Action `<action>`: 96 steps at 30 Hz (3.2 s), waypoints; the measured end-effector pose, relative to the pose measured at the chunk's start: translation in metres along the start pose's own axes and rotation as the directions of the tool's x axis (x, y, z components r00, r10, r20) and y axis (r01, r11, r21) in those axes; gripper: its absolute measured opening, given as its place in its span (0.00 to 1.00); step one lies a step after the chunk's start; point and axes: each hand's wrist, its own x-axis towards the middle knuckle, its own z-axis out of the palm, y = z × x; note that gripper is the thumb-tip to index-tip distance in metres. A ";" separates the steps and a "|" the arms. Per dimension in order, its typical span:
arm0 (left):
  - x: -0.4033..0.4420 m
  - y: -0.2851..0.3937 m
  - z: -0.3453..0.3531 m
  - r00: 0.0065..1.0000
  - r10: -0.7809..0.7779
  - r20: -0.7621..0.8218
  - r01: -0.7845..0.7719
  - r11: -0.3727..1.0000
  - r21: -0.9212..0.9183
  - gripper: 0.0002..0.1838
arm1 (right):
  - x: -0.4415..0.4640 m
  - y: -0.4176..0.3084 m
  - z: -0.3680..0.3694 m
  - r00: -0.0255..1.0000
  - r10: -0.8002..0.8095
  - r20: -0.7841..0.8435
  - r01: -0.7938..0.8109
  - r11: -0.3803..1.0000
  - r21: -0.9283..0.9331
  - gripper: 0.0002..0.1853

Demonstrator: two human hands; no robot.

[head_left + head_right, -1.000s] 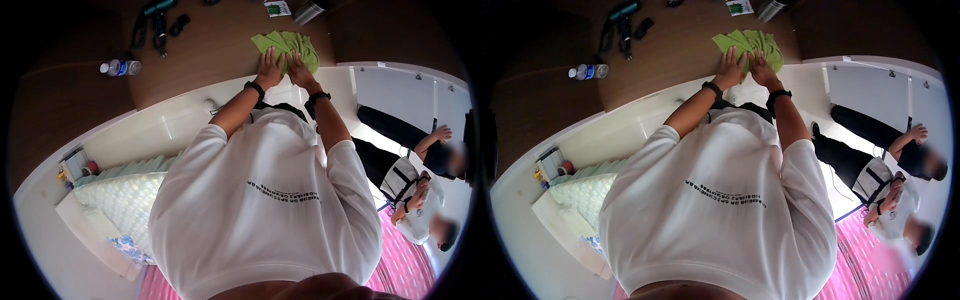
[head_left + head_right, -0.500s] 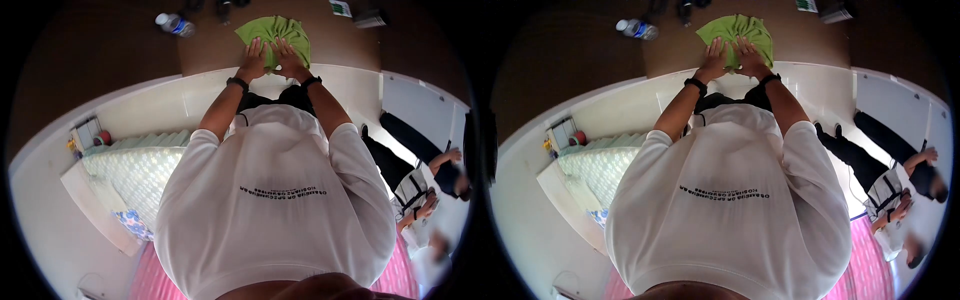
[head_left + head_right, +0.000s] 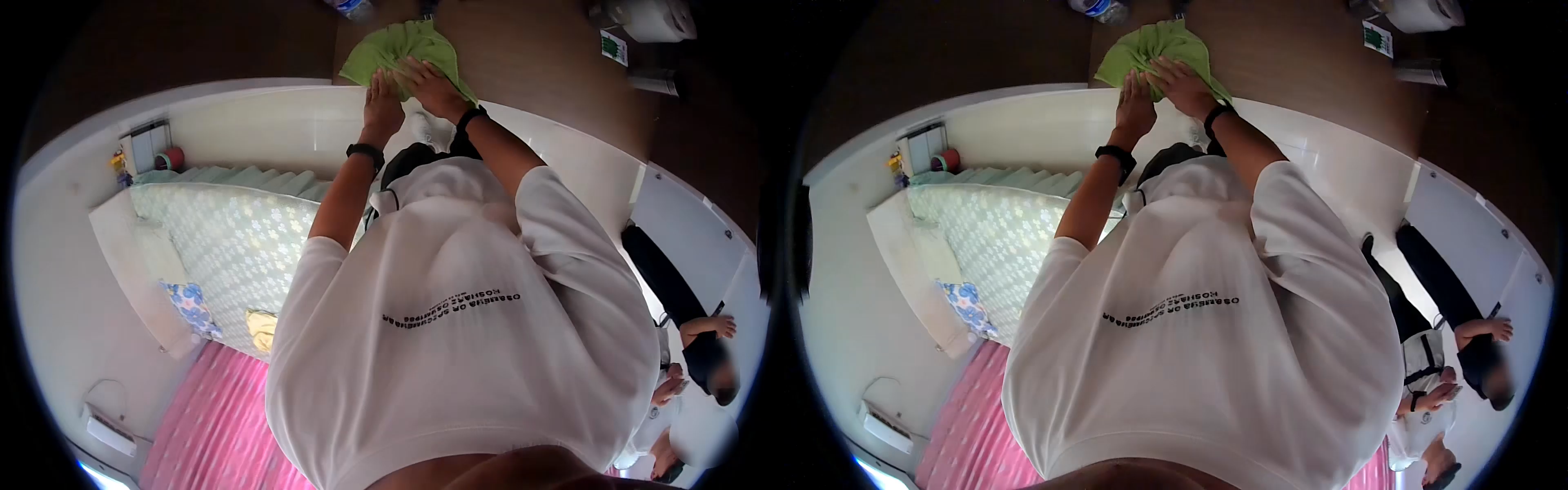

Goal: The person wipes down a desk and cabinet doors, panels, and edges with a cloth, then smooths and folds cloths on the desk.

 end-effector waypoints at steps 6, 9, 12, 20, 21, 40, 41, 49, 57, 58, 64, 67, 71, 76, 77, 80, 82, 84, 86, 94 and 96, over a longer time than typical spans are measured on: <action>0.018 0.014 0.001 0.972 0.144 0.186 -0.169 0.977 0.128 0.38 | -0.054 0.033 -0.020 1.000 -0.021 -0.013 0.022 0.999 0.027 0.33; 0.035 0.055 -0.010 0.924 0.302 0.235 -0.338 0.932 0.130 0.41 | -0.094 0.057 -0.031 0.998 0.055 0.008 -0.056 0.998 0.021 0.33; 0.058 0.107 -0.006 0.847 0.344 0.406 -0.459 0.858 0.232 0.46 | -0.143 0.075 -0.039 0.983 0.182 -0.013 -0.181 0.981 0.069 0.33; 0.109 0.235 0.029 0.659 0.625 0.418 -0.715 0.693 0.092 0.41 | -0.257 0.114 -0.047 0.787 0.596 -0.159 -0.577 0.803 0.150 0.34; 0.111 0.245 0.034 0.641 0.675 0.366 -0.745 0.662 0.084 0.36 | -0.265 0.117 -0.048 0.756 0.628 -0.186 -0.596 0.777 0.201 0.34; 0.065 0.103 0.024 0.816 0.516 0.259 -0.574 0.672 0.469 0.37 | -0.101 0.034 0.007 0.576 0.814 -0.074 -0.772 0.572 0.278 0.25; 0.063 0.090 0.018 0.818 0.503 0.280 -0.574 0.681 0.455 0.37 | -0.086 0.025 0.013 0.562 0.827 -0.009 -0.816 0.556 0.161 0.21; 0.050 -0.024 0.017 0.846 0.526 0.091 -0.521 0.777 0.353 0.35 | -0.007 -0.047 0.029 0.761 0.611 -0.217 -0.578 0.791 0.200 0.29; 0.086 -0.027 -0.054 0.846 0.497 0.195 -0.471 0.866 -0.166 0.29 | -0.007 -0.038 0.007 0.870 0.484 -0.094 -0.451 0.858 0.247 0.28; 0.084 -0.022 -0.050 0.876 0.476 0.076 -0.458 0.871 -0.176 0.29 | -0.008 -0.036 0.008 0.861 0.502 -0.080 -0.461 0.838 0.291 0.26; 0.101 0.008 0.000 0.850 0.521 0.075 -0.483 0.830 -0.278 0.35 | -0.029 -0.020 -0.007 0.872 0.477 -0.112 -0.396 0.820 0.413 0.23; 0.109 0.028 0.017 0.795 0.599 0.099 -0.550 0.779 -0.300 0.38 | -0.066 0.014 -0.013 0.903 0.425 -0.065 -0.336 0.791 0.512 0.26; 0.105 0.098 0.018 0.788 0.599 0.145 -0.566 0.796 -0.214 0.37 | -0.132 0.040 -0.052 0.883 0.468 -0.036 -0.424 0.828 0.366 0.32; 0.120 0.194 0.029 0.777 0.606 0.170 -0.584 0.795 -0.165 0.35 | -0.217 0.082 -0.077 0.757 0.645 -0.108 -0.580 0.739 0.343 0.30; 0.127 0.214 0.034 0.796 0.580 0.173 -0.576 0.814 -0.079 0.35 | -0.236 0.094 -0.079 0.697 0.691 -0.190 -0.622 0.715 0.319 0.29; 0.138 0.263 0.049 0.842 0.519 0.150 -0.525 0.851 0.004 0.33 | -0.282 0.144 -0.091 0.678 0.719 -0.154 -0.685 0.694 0.225 0.27; 0.158 0.297 0.052 0.866 0.461 0.194 -0.491 0.856 0.158 0.36 | -0.293 0.171 -0.118 0.674 0.723 -0.153 -0.707 0.691 0.150 0.27; 0.163 0.316 0.052 0.886 0.401 0.232 -0.448 0.870 0.208 0.37 | -0.288 0.192 -0.137 0.644 0.740 -0.192 -0.749 0.662 0.038 0.27; 0.165 0.326 0.048 0.913 0.290 0.286 -0.372 0.880 0.297 0.40 | -0.272 0.200 -0.151 0.616 0.783 -0.086 -0.780 0.621 0.072 0.26; 0.187 0.266 0.022 0.807 0.107 0.581 -0.319 0.907 0.276 0.59 | -0.227 0.162 -0.146 0.591 0.615 0.521 -0.774 0.251 0.581 0.27; 0.176 0.246 0.018 0.857 0.172 0.485 -0.362 0.871 0.331 0.64 | -0.225 0.165 -0.125 0.569 0.620 0.540 -0.743 0.107 0.661 0.29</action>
